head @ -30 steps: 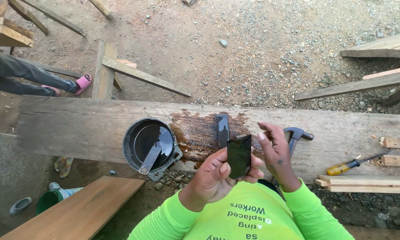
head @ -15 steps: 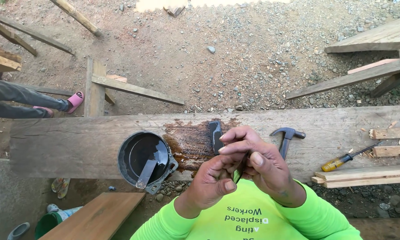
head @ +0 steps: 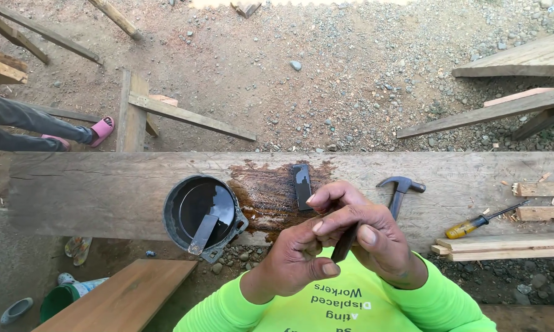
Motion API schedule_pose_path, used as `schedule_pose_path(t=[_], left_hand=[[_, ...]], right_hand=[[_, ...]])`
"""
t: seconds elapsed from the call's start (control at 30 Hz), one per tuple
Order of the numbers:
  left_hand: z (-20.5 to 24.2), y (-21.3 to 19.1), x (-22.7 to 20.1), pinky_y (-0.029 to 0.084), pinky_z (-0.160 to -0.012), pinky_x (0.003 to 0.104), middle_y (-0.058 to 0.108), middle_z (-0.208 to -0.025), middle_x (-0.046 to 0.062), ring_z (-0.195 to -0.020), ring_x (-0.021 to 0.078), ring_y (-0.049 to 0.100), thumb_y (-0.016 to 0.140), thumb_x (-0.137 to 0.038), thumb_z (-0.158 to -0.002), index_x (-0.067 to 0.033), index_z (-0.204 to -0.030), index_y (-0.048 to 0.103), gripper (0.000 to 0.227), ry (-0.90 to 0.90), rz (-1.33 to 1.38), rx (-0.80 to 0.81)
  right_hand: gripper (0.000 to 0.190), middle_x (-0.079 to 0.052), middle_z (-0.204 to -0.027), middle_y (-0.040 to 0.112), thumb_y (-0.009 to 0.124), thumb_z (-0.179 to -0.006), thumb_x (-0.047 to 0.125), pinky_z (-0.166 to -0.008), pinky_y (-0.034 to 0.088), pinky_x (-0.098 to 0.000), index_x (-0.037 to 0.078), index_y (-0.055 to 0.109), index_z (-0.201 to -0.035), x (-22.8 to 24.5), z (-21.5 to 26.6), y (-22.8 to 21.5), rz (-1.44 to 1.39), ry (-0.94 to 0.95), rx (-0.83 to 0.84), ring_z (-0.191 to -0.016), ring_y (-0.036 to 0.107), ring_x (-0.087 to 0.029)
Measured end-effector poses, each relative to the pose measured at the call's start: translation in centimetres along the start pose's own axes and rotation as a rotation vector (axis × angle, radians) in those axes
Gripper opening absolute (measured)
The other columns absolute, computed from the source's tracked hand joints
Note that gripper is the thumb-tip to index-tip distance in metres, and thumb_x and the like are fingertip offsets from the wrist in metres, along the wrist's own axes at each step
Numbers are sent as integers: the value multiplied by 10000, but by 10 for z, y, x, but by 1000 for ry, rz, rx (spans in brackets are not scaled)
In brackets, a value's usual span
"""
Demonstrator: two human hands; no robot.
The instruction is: Sharpening a metal tool blade using a sharpening stone and water on a wooden bench.
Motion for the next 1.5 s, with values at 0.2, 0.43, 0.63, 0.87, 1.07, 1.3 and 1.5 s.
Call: schedule_pose_path(t=[0.2, 0.43, 0.63, 0.87, 1.07, 1.3, 1.5], left_hand=[[2, 7, -18, 433, -1197, 328, 574, -1470, 98, -1363, 172, 541, 738, -244, -1055, 27, -1533, 462, 615, 75, -259, 0], [9, 7, -21, 442, -1198, 321, 580, -1474, 95, -1361, 172, 551, 740, -263, -1061, 20, -1529, 472, 609, 70, -261, 13], [10, 12, -38, 526, -1109, 339, 656, -1348, 130, -1272, 235, 662, 752, -303, -1032, -5, -1434, 564, 534, 178, -618, -39], [13, 14, -42, 526, -1120, 359, 657, -1358, 134, -1272, 268, 664, 754, -313, -1044, -10, -1431, 573, 524, 245, -650, -37], [15, 16, -37, 551, -1072, 366, 675, -1376, 142, -1226, 274, 688, 770, -317, -1015, -7, -1392, 594, 518, 210, -672, -69], [15, 19, -37, 548, -1087, 374, 674, -1378, 175, -1233, 300, 693, 777, -310, -1013, 12, -1380, 599, 519, 241, -695, -75], [14, 21, -39, 559, -1072, 374, 685, -1345, 184, -1210, 308, 706, 771, -309, -1016, 26, -1361, 605, 509, 264, -725, -70]], right_hand=[[654, -233, -1395, 550, 658, -977, 643, -1226, 356, -474, 14, 792, -1098, 5, 1, 2, 122, 14, 40, -1336, 517, -332], [661, -233, -1395, 539, 677, -954, 671, -1240, 342, -498, 33, 798, -1081, 4, 2, 10, 97, 72, 47, -1353, 506, -350], [755, -223, -1431, 529, 730, -862, 749, -1248, 356, -505, 59, 779, -1164, 3, 4, 13, 142, 58, 98, -1379, 498, -344], [706, -243, -1448, 505, 777, -861, 693, -1266, 357, -522, 68, 773, -1189, 3, 5, 15, 72, 64, 136, -1398, 494, -368], [619, -252, -1455, 485, 813, -877, 614, -1250, 361, -522, 74, 771, -1176, -4, 9, 12, 7, 51, 175, -1383, 492, -381], [627, -245, -1444, 493, 826, -854, 629, -1227, 356, -504, 71, 785, -1137, -5, 11, 11, -37, 57, 166, -1344, 493, -361], [664, -243, -1431, 499, 812, -842, 671, -1180, 346, -478, 64, 792, -1110, -7, 11, 12, -51, 64, 156, -1362, 492, -364]])
Point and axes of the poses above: each hand's wrist, its own z-axis away from the middle knuckle, its own y-axis out of the palm, x = y × z, the point moved 5 cm from there along -z, towards the middle knuckle
